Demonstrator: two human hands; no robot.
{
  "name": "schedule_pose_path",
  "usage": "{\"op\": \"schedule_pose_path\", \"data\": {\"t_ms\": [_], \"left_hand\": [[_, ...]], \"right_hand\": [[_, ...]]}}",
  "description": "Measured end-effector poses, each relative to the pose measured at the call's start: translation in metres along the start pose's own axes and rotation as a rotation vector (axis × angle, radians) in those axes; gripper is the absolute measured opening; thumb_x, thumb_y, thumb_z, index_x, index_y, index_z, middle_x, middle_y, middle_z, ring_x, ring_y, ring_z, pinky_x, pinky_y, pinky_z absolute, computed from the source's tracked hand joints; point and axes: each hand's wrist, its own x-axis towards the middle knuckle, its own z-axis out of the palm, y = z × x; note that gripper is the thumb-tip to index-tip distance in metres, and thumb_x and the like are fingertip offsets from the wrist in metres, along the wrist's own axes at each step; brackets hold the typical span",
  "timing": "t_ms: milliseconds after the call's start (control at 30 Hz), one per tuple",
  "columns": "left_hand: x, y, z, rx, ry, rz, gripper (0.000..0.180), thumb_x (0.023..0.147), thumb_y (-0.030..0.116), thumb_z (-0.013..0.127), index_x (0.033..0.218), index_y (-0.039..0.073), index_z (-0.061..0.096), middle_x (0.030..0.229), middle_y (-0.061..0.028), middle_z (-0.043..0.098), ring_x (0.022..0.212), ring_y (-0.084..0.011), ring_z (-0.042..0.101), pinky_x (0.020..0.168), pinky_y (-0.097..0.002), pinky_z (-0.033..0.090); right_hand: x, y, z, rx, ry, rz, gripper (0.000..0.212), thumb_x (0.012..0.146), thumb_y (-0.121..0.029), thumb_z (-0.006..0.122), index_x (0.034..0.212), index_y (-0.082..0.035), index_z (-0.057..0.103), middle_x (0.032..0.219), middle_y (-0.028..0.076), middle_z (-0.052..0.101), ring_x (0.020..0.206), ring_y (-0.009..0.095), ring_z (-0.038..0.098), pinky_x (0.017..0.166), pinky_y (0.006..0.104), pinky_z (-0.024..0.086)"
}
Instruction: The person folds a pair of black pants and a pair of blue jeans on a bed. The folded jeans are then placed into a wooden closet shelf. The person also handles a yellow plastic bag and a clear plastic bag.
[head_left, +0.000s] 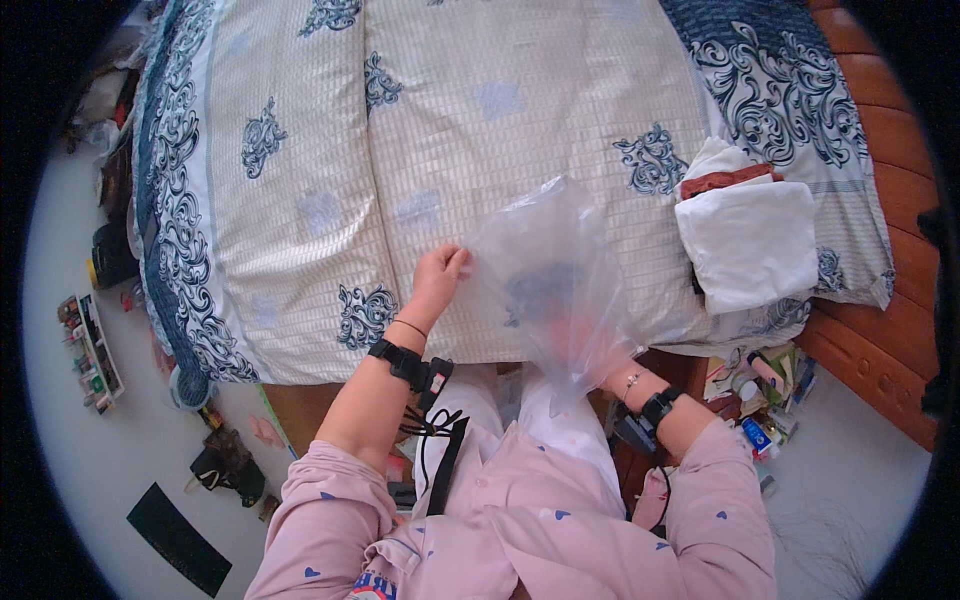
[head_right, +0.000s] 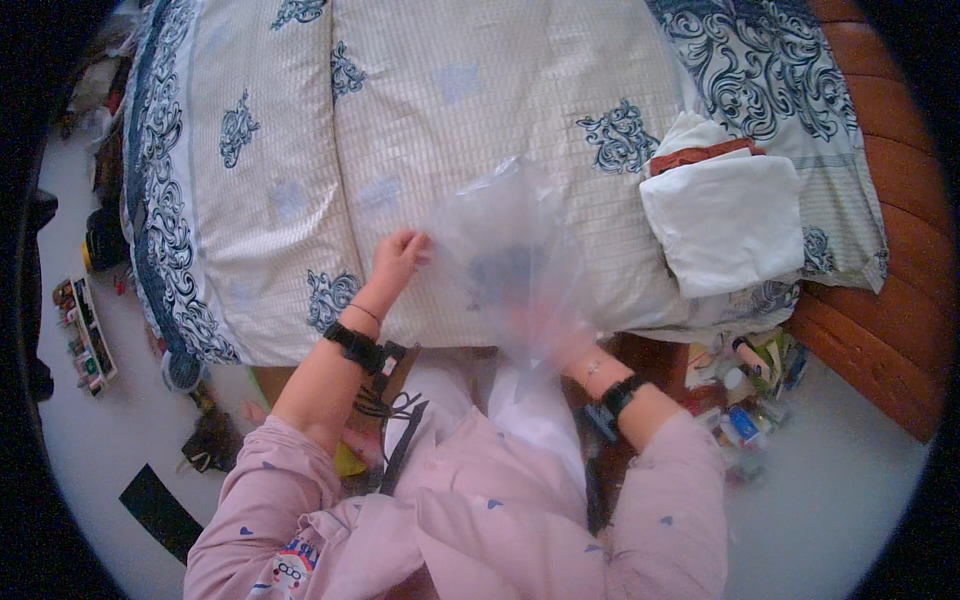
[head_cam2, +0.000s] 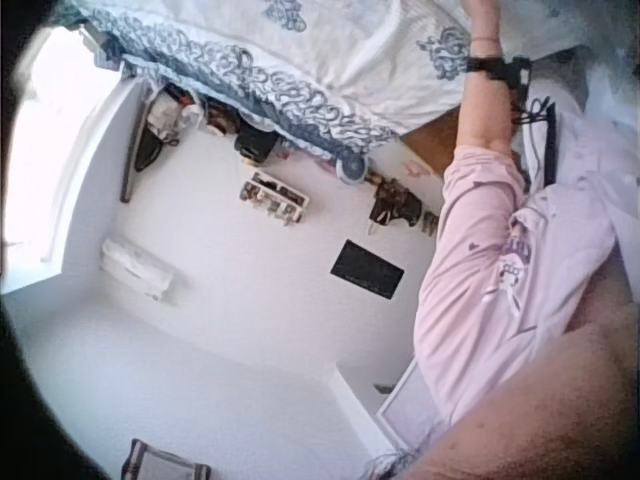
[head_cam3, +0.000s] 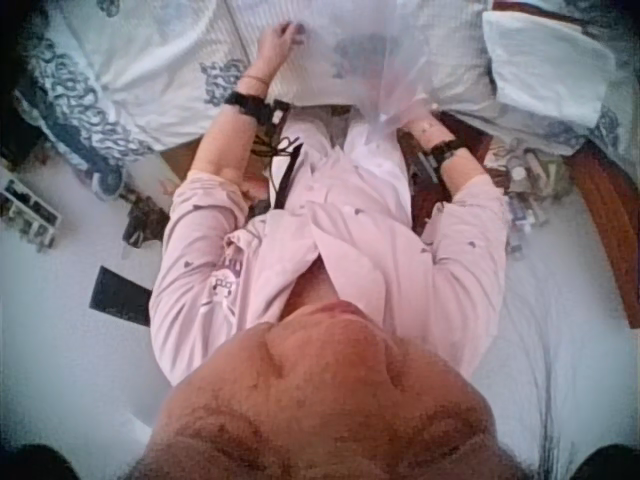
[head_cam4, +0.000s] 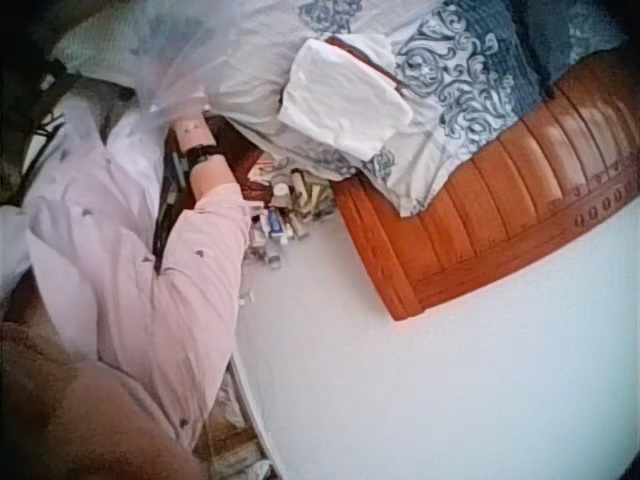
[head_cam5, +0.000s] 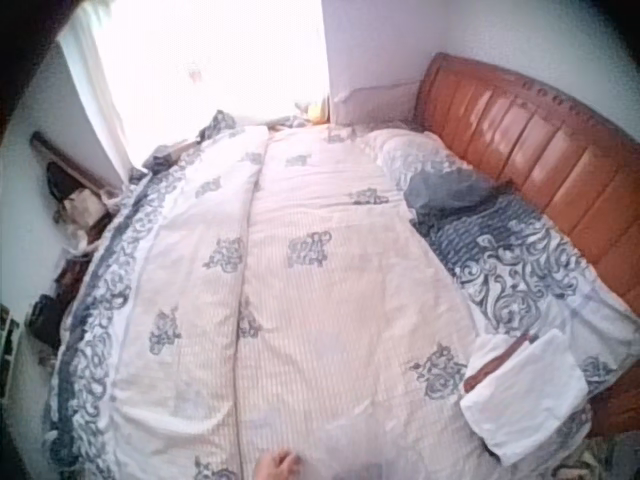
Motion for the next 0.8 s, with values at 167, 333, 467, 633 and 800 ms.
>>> {"op": "schedule_pose_path", "data": {"t_ms": [167,333,467,633,800], "left_hand": [[-0.034,0.067,-0.033,-0.122,-0.131,-0.050,0.027,0.096,0.027,0.049,0.106,0.005,0.061,0.095,-0.0068,0.069,0.063,-0.0127,0.065,0.053,-0.0230,0.044],[-0.061,0.103,-0.084,-0.199,-0.120,0.020,0.028,0.097,0.027,0.048,0.113,0.006,0.060,0.095,-0.0072,0.069,0.061,-0.0107,0.063,0.051,-0.0204,0.041],[-0.087,0.107,-0.134,-0.264,-0.073,0.154,0.030,0.097,0.024,0.049,0.120,0.007,0.058,0.094,-0.0080,0.069,0.062,-0.0095,0.063,0.051,-0.0185,0.041],[-0.141,0.122,-0.188,-0.290,-0.070,0.246,0.033,0.097,0.021,0.050,0.128,0.008,0.054,0.092,-0.0082,0.069,0.062,-0.0097,0.063,0.055,-0.0183,0.046],[-0.196,0.129,-0.243,-0.212,-0.029,0.248,0.034,0.098,0.020,0.048,0.129,0.008,0.053,0.090,-0.0081,0.069,0.063,-0.0084,0.062,0.057,-0.0178,0.046]], "right_hand": [[-0.046,-0.007,-0.025,0.343,0.123,0.173,0.028,0.089,-0.021,0.052,0.111,-0.005,0.061,0.100,0.017,0.065,0.089,0.034,0.063,0.072,0.0389,0.051],[-0.061,-0.013,-0.075,0.609,0.160,0.300,0.045,0.093,-0.037,0.050,0.125,-0.006,0.052,0.120,0.018,0.058,0.100,0.029,0.061,0.075,0.0373,0.051],[-0.049,-0.036,-0.105,2.464,0.313,0.359,0.067,0.093,-0.057,0.039,0.139,-0.009,0.038,0.137,0.015,0.046,0.114,0.028,0.054,0.081,0.0377,0.050],[-0.040,-0.065,-0.147,2.511,0.144,0.015,0.069,0.094,-0.060,0.031,0.142,-0.011,0.034,0.140,0.016,0.043,0.122,0.030,0.048,0.090,0.0386,0.046],[-0.019,-0.103,-0.165,2.182,0.209,0.025,0.059,0.098,-0.049,0.032,0.144,-0.012,0.032,0.141,0.014,0.042,0.125,0.029,0.045,0.092,0.0358,0.046]]}}
